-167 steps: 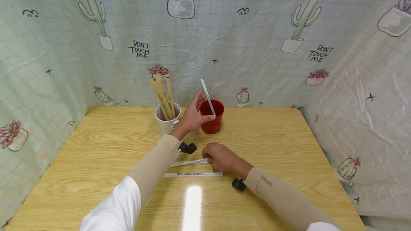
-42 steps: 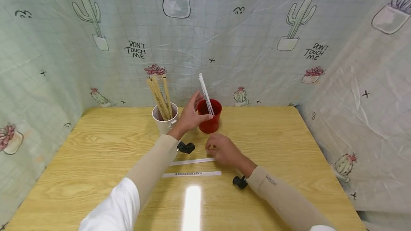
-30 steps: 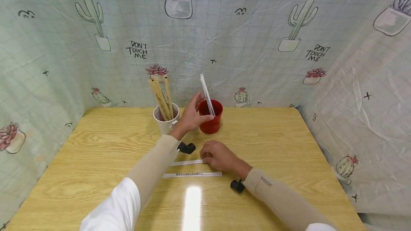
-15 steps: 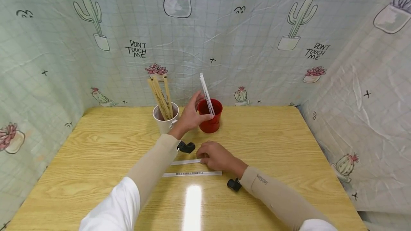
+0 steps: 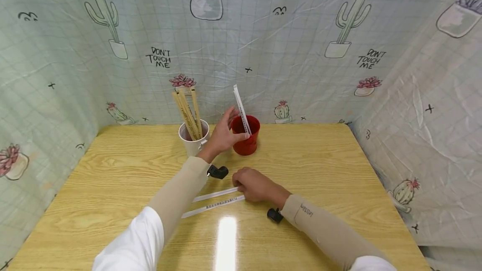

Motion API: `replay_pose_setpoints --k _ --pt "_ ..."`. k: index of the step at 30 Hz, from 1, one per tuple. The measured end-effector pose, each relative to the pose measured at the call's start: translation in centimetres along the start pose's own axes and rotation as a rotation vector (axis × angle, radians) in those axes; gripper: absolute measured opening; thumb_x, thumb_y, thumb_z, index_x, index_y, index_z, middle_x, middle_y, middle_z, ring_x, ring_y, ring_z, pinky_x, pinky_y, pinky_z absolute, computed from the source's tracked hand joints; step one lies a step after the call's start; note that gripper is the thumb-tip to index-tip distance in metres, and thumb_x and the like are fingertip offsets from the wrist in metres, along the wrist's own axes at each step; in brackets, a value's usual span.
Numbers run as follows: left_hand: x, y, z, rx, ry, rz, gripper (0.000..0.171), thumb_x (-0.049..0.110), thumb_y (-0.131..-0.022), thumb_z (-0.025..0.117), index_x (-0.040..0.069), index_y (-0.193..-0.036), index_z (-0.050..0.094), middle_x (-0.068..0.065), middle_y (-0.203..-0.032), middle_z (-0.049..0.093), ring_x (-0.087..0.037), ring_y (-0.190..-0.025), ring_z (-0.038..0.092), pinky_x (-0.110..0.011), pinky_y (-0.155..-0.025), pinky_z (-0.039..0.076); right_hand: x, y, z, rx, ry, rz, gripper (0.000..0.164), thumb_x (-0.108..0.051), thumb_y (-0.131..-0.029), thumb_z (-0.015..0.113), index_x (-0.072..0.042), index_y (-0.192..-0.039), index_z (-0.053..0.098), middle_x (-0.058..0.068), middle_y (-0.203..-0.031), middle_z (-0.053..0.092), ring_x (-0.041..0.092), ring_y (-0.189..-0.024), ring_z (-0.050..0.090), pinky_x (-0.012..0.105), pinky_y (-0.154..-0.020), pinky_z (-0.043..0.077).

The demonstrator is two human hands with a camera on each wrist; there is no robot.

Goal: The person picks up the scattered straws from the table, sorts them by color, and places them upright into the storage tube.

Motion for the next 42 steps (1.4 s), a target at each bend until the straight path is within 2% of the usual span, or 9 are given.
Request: replay_pose_setpoints --k 5,17,22,26,35,42 --pt "0.1 0.0 -0.1 0.0 -0.006 -0.005 0.1 0.017 -0.085 0.087 0.021 -0.164 0.026 -0.008 -0.164 0.042 -0.033 -0.149 0.045 -0.053 -0.122 0.042 -0.1 0.5 -0.3 -0.002 0.057 -0.013 0.014 -0.001 -0.094 0.07 -0.014 -0.098 0.073 -0.004 -0.095 0.066 0.011 -0.091 0.056 0.032 -0.089 0.055" --pt "-0.3 0.0 0.3 -0.005 -0.006 -0.004 0.102 0.015 -0.084 0.087 0.022 -0.164 0.025 -0.009 -0.162 0.043 -0.036 -0.149 0.046 -0.054 -0.121 0.042 0.7 2.9 -2.7 0.049 0.097 0.002 0.013 -0.004 -0.095 0.07 -0.016 -0.095 0.072 -0.007 -0.091 0.061 0.01 -0.089 0.052 0.029 -0.084 0.054" --pt "-0.3 0.0 0.1 0.003 -0.001 -0.013 0.101 0.015 -0.084 0.087 0.024 -0.164 0.026 -0.008 -0.162 0.043 -0.035 -0.148 0.047 -0.054 -0.121 0.043 1.0 3.7 -4.4 0.107 0.112 -0.02 0.013 -0.001 -0.093 0.072 -0.014 -0.095 0.071 -0.004 -0.094 0.063 0.011 -0.089 0.053 0.031 -0.083 0.055" --pt "-0.1 0.0 0.0 0.008 0.005 -0.007 0.102 0.014 -0.084 0.087 0.021 -0.164 0.026 -0.01 -0.162 0.043 -0.035 -0.148 0.047 -0.053 -0.122 0.042 1.1 4.1 -5.8 0.14 0.132 -0.026 0.011 -0.001 -0.093 0.073 -0.012 -0.094 0.071 -0.002 -0.093 0.063 0.012 -0.088 0.053 0.031 -0.081 0.055" --pt "0.0 0.0 0.1 -0.003 0.011 0.011 0.102 0.014 -0.083 0.088 0.019 -0.164 0.026 -0.012 -0.163 0.043 -0.038 -0.15 0.043 -0.053 -0.124 0.038 1.8 5.5 -8.6 0.205 0.119 -0.049 0.019 0.01 -0.09 0.071 -0.009 -0.093 0.069 -0.001 -0.091 0.062 0.012 -0.088 0.053 0.031 -0.078 0.053" --pt "0.1 0.0 0.0 0.001 0.009 0.018 0.102 0.014 -0.083 0.088 0.019 -0.164 0.026 -0.013 -0.162 0.044 -0.038 -0.149 0.044 -0.053 -0.124 0.039 1.9 6.1 -10.5 0.268 0.113 -0.07 0.026 0.011 -0.089 0.07 -0.014 -0.091 0.066 -0.003 -0.091 0.06 0.011 -0.086 0.051 0.03 -0.076 0.05"
Point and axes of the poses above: each hand's wrist, its own y-axis away from the middle knuckle, its own z-axis out of the palm, x = y × z, the point moved 9 cm from there along -y, towards the middle knuckle
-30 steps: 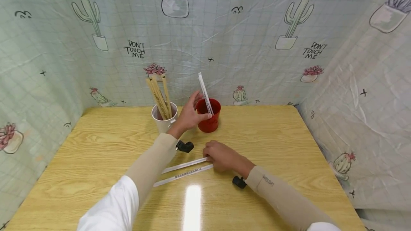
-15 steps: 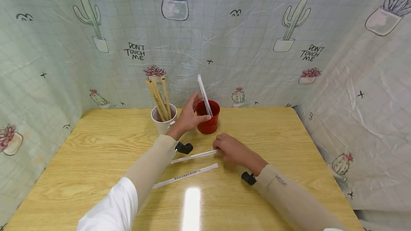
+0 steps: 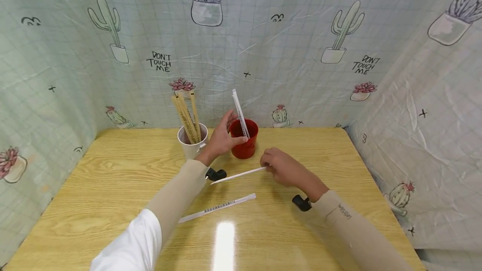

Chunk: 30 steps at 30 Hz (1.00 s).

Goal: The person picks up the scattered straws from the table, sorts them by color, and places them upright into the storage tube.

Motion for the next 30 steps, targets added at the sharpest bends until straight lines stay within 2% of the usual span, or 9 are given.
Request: replay_pose_setpoints --k 5,14,18,23,30 --pt "-0.1 0.0 -0.1 0.008 -0.006 0.005 0.102 0.014 -0.083 0.088 0.019 -0.164 0.026 -0.012 -0.162 0.044 -0.036 -0.149 0.045 -0.052 -0.124 0.039 0.0 -0.7 -1.1 0.073 -0.036 -0.002 0.024 0.01 -0.091 0.071 -0.013 -0.091 0.064 -0.003 -0.091 0.06 0.011 -0.086 0.051 0.03 -0.075 0.05" --pt "-0.3 0.0 0.1 0.004 0.008 0.022 0.101 0.015 -0.084 0.088 0.02 -0.164 0.026 -0.01 -0.161 0.045 -0.032 -0.146 0.048 -0.05 -0.122 0.042 -1.2 -3.2 -4.0 0.323 -0.066 -0.089 0.022 0.011 -0.085 0.076 -0.007 -0.091 0.067 0.003 -0.095 0.067 0.018 -0.091 0.056 0.039 -0.08 0.051" --pt "-0.2 0.1 0.2 -0.007 -0.011 0.047 0.1 0.016 -0.085 0.087 0.019 -0.164 0.025 -0.011 -0.161 0.045 -0.031 -0.146 0.048 -0.049 -0.121 0.043 -1.3 -3.9 -4.5 0.405 -0.078 -0.098 0.021 0.01 -0.084 0.077 -0.008 -0.091 0.069 0.005 -0.098 0.069 0.021 -0.094 0.057 0.04 -0.082 0.05" --pt "-0.1 0.0 0.2 -0.01 0.01 0.079 0.1 0.011 -0.084 0.087 0.013 -0.163 0.026 -0.016 -0.161 0.045 -0.033 -0.148 0.047 -0.05 -0.123 0.041 -1.3 -4.7 -4.9 0.485 -0.088 -0.088 0.018 0.008 -0.085 0.078 -0.007 -0.092 0.072 0.007 -0.099 0.071 0.023 -0.095 0.059 0.04 -0.082 0.053" --pt "0.1 -0.2 -0.1 -0.01 0.02 0.059 0.099 0.016 -0.085 0.087 0.013 -0.163 0.026 -0.014 -0.16 0.045 -0.033 -0.146 0.048 -0.049 -0.123 0.042 -1.1 -5.8 -5.5 0.586 -0.069 -0.084 0.017 0.013 -0.087 0.074 -0.002 -0.094 0.073 0.012 -0.099 0.07 0.028 -0.094 0.061 0.044 -0.08 0.057"
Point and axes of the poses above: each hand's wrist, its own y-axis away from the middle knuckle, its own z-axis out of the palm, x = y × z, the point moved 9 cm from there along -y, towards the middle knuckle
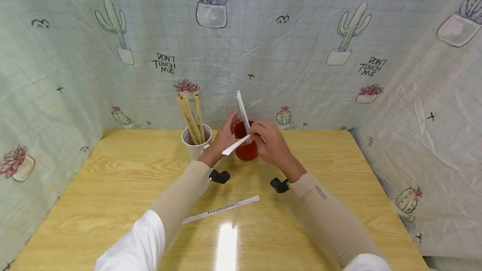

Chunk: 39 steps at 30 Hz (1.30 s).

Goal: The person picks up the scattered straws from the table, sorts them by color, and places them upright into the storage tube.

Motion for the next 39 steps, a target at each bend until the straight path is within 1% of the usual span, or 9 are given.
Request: replay_pose_setpoints --k 4,13,17,20,22,25,33,36,39 --pt "0.1 0.1 0.0 -0.005 0.009 -0.021 0.103 0.015 -0.085 0.087 0.015 -0.165 0.023 -0.013 -0.161 0.044 -0.033 -0.146 0.048 -0.051 -0.123 0.041 0.9 -0.3 0.4 0.03 0.005 0.037 0.012 0.009 -0.089 0.074 -0.002 -0.093 0.073 0.012 -0.096 0.071 0.028 -0.089 0.061 0.043 -0.077 0.056" --pt "-0.2 0.1 0.2 0.002 0.003 -0.015 0.099 0.013 -0.085 0.086 0.018 -0.163 0.026 -0.014 -0.16 0.046 -0.032 -0.144 0.051 -0.052 -0.123 0.041 3.8 0.0 2.1 0.032 -0.026 0.241 0.006 0.001 -0.093 0.072 0.001 -0.099 0.072 0.014 -0.089 0.069 0.028 -0.083 0.057 0.037 -0.071 0.045" --pt "-0.5 0.2 0.4 -0.001 -0.006 -0.021 0.099 0.014 -0.085 0.086 0.017 -0.163 0.027 -0.014 -0.158 0.048 -0.032 -0.142 0.053 -0.051 -0.122 0.042 5.0 0.2 3.1 -0.014 -0.004 0.39 0.013 -0.004 -0.097 0.069 0.002 -0.108 0.071 0.016 -0.093 0.069 0.03 -0.085 0.059 0.039 -0.072 0.049" --pt "-0.6 0.4 0.5 -0.003 -0.012 -0.032 0.098 0.014 -0.085 0.086 0.017 -0.163 0.027 -0.013 -0.157 0.049 -0.032 -0.142 0.053 -0.051 -0.121 0.043 5.8 0.5 3.7 -0.075 0.058 0.508 0.023 -0.01 -0.1 0.066 0.001 -0.12 0.069 0.017 -0.101 0.069 0.031 -0.092 0.061 0.044 -0.077 0.054" --pt "-0.6 0.5 0.5 0.001 -0.011 -0.035 0.098 0.015 -0.085 0.086 0.016 -0.163 0.027 -0.012 -0.157 0.05 -0.033 -0.142 0.053 -0.052 -0.121 0.043 6.2 0.7 3.9 -0.108 0.089 0.552 0.026 -0.012 -0.101 0.065 0.001 -0.124 0.067 0.017 -0.103 0.069 0.033 -0.095 0.062 0.048 -0.08 0.057" --pt "-0.6 0.4 0.5 0.004 -0.005 -0.042 0.098 0.015 -0.085 0.086 0.016 -0.163 0.027 -0.011 -0.157 0.049 -0.032 -0.142 0.053 -0.052 -0.121 0.043 6.0 0.8 3.7 -0.115 0.107 0.541 0.025 -0.01 -0.1 0.065 0.002 -0.122 0.068 0.018 -0.105 0.069 0.033 -0.098 0.061 0.049 -0.083 0.056" --pt "-0.4 0.2 0.4 0.005 -0.026 -0.043 0.098 0.015 -0.085 0.086 0.016 -0.163 0.027 -0.01 -0.159 0.047 -0.032 -0.145 0.05 -0.053 -0.122 0.041 3.3 3.1 2.9 -0.111 0.128 0.396 0.016 -0.006 -0.095 0.072 0.0 -0.11 0.072 0.015 -0.098 0.071 0.033 -0.095 0.061 0.047 -0.085 0.054" --pt "-0.3 0.2 0.2 0.003 -0.032 -0.048 0.098 0.015 -0.085 0.086 0.016 -0.163 0.027 -0.01 -0.158 0.047 -0.032 -0.145 0.05 -0.053 -0.122 0.041 2.1 4.5 3.4 -0.157 0.092 0.353 0.016 -0.005 -0.093 0.076 -0.002 -0.108 0.074 0.012 -0.101 0.074 0.03 -0.097 0.062 0.046 -0.086 0.056" --pt "-0.4 0.1 0.0 0.006 -0.042 -0.061 0.099 0.016 -0.085 0.087 0.016 -0.163 0.026 -0.009 -0.159 0.047 -0.031 -0.145 0.05 -0.052 -0.122 0.041 1.0 5.9 4.4 -0.25 0.045 0.312 0.016 -0.006 -0.09 0.079 -0.006 -0.105 0.076 0.007 -0.103 0.075 0.026 -0.099 0.063 0.044 -0.088 0.058"
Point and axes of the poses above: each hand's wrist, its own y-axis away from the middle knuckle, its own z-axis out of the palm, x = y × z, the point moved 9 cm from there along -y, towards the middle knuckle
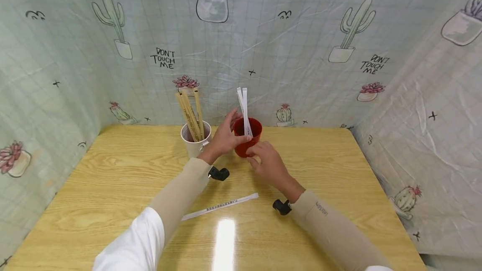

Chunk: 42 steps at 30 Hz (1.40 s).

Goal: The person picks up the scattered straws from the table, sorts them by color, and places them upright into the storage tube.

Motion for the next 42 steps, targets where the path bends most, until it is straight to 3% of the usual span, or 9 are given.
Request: replay_pose_setpoints --k 9,16,21,34,42 --pt "0.1 0.0 0.0 -0.005 -0.01 -0.021 0.101 0.016 -0.085 0.087 0.017 -0.164 0.025 -0.008 -0.16 0.046 -0.031 -0.148 0.047 -0.052 -0.123 0.04 -1.2 3.5 3.8 -0.283 -0.163 -0.1 0.019 0.001 -0.089 0.077 -0.01 -0.104 0.079 -0.003 -0.104 0.074 0.017 -0.103 0.062 0.038 -0.092 0.056" --pt "0.0 0.0 -0.1 -0.005 0.007 -0.007 0.102 0.017 -0.085 0.087 0.015 -0.164 0.024 -0.01 -0.16 0.045 -0.032 -0.148 0.046 -0.052 -0.124 0.039 -2.2 4.4 5.6 -0.372 -0.271 -0.13 0.015 -0.004 -0.09 0.078 -0.011 -0.103 0.079 -0.001 -0.102 0.076 0.016 -0.1 0.064 0.034 -0.092 0.055" --pt "-0.1 0.0 -0.1 -0.009 0.011 -0.011 0.102 0.017 -0.085 0.087 0.016 -0.165 0.023 -0.01 -0.161 0.045 -0.031 -0.148 0.047 -0.051 -0.123 0.04 -2.5 4.7 6.9 -0.431 -0.323 -0.091 0.015 -0.006 -0.089 0.08 -0.011 -0.103 0.079 -0.002 -0.102 0.076 0.012 -0.098 0.065 0.03 -0.09 0.055" --pt "0.0 -0.1 0.1 -0.009 0.009 -0.001 0.1 0.017 -0.085 0.087 0.017 -0.164 0.026 -0.008 -0.16 0.045 -0.031 -0.148 0.046 -0.051 -0.123 0.04 -2.7 5.2 9.5 -0.578 -0.283 -0.03 0.016 -0.009 -0.089 0.081 -0.017 -0.103 0.078 -0.008 -0.1 0.073 0.005 -0.092 0.059 0.024 -0.087 0.052" --pt "0.1 0.0 0.0 -0.012 0.004 -0.01 0.099 0.017 -0.086 0.086 0.018 -0.164 0.025 -0.007 -0.161 0.044 -0.03 -0.149 0.045 -0.05 -0.124 0.039 -3.5 5.4 9.9 -0.607 -0.22 -0.133 0.014 -0.003 -0.09 0.077 -0.015 -0.096 0.076 -0.006 -0.089 0.068 0.005 -0.085 0.054 0.023 -0.082 0.048"
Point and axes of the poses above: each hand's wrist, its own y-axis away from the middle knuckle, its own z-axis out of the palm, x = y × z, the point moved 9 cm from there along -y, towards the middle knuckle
